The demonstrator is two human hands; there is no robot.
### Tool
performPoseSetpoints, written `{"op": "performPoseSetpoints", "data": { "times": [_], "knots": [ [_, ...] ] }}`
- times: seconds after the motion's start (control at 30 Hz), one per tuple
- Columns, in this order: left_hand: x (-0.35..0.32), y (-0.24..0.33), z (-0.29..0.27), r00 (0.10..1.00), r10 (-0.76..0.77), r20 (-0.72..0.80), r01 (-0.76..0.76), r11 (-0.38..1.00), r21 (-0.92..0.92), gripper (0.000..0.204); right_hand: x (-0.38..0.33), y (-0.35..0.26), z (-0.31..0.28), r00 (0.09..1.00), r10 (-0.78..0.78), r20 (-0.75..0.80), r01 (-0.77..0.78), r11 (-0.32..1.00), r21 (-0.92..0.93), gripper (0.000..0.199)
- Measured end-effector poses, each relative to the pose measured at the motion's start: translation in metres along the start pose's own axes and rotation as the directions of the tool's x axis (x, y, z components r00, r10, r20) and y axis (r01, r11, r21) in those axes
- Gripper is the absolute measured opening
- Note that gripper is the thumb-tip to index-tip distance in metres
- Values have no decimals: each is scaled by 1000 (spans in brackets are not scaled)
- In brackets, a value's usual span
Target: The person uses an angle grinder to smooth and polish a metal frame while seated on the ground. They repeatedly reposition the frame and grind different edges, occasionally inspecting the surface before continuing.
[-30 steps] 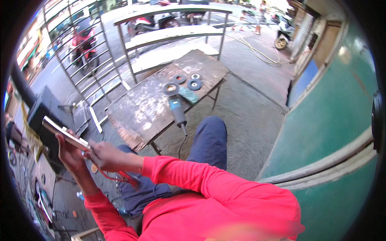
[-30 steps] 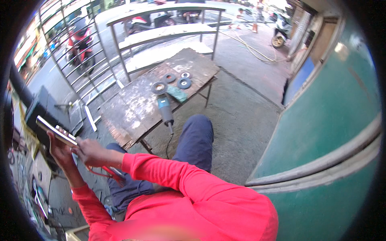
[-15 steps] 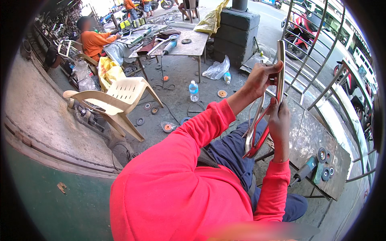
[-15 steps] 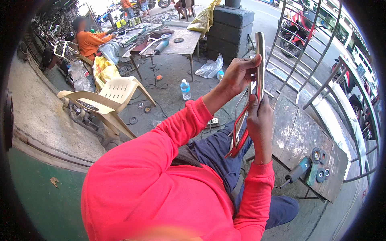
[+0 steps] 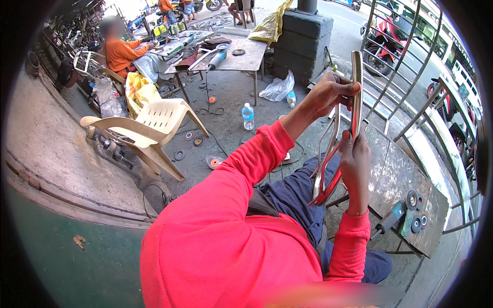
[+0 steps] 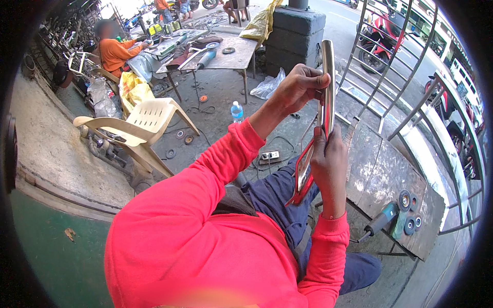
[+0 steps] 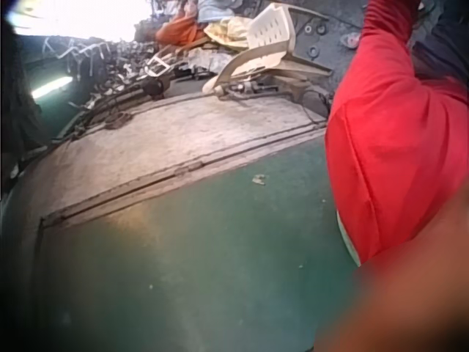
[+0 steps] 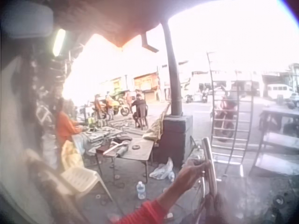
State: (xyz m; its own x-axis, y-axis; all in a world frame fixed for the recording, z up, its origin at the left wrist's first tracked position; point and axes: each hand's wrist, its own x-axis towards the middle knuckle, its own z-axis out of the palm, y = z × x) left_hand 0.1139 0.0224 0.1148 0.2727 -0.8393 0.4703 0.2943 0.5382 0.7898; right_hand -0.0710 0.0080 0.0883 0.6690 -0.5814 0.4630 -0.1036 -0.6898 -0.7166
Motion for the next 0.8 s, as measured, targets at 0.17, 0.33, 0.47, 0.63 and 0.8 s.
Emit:
{"op": "performPoseSetpoints", "data": {
  "times": [0.17, 0.33, 0.47, 0.63, 0.8],
  "knots": [
    [-8, 20, 7, 990, 82, 118, -101, 980, 172, 35, -11, -10, 2, 998, -52, -42, 54, 998, 41, 21],
    [-22, 44, 33, 950, 247, 191, -302, 878, 372, 44, -25, -29, -7, 991, -124, -56, 133, 973, 189, 14],
    [-39, 62, 53, 977, 180, 118, -201, 957, 209, 31, -30, -43, -11, 989, -127, -81, 148, 923, 355, 13],
    [-44, 57, 62, 966, 257, -28, -173, 724, 668, 23, -9, -39, -4, 986, -116, -119, 142, 962, 234, 12],
    [-33, 43, 35, 921, 184, -343, 78, 777, 625, 37, 8, -24, 20, 995, -24, 92, 26, 999, -23, 32]
  ]
}}
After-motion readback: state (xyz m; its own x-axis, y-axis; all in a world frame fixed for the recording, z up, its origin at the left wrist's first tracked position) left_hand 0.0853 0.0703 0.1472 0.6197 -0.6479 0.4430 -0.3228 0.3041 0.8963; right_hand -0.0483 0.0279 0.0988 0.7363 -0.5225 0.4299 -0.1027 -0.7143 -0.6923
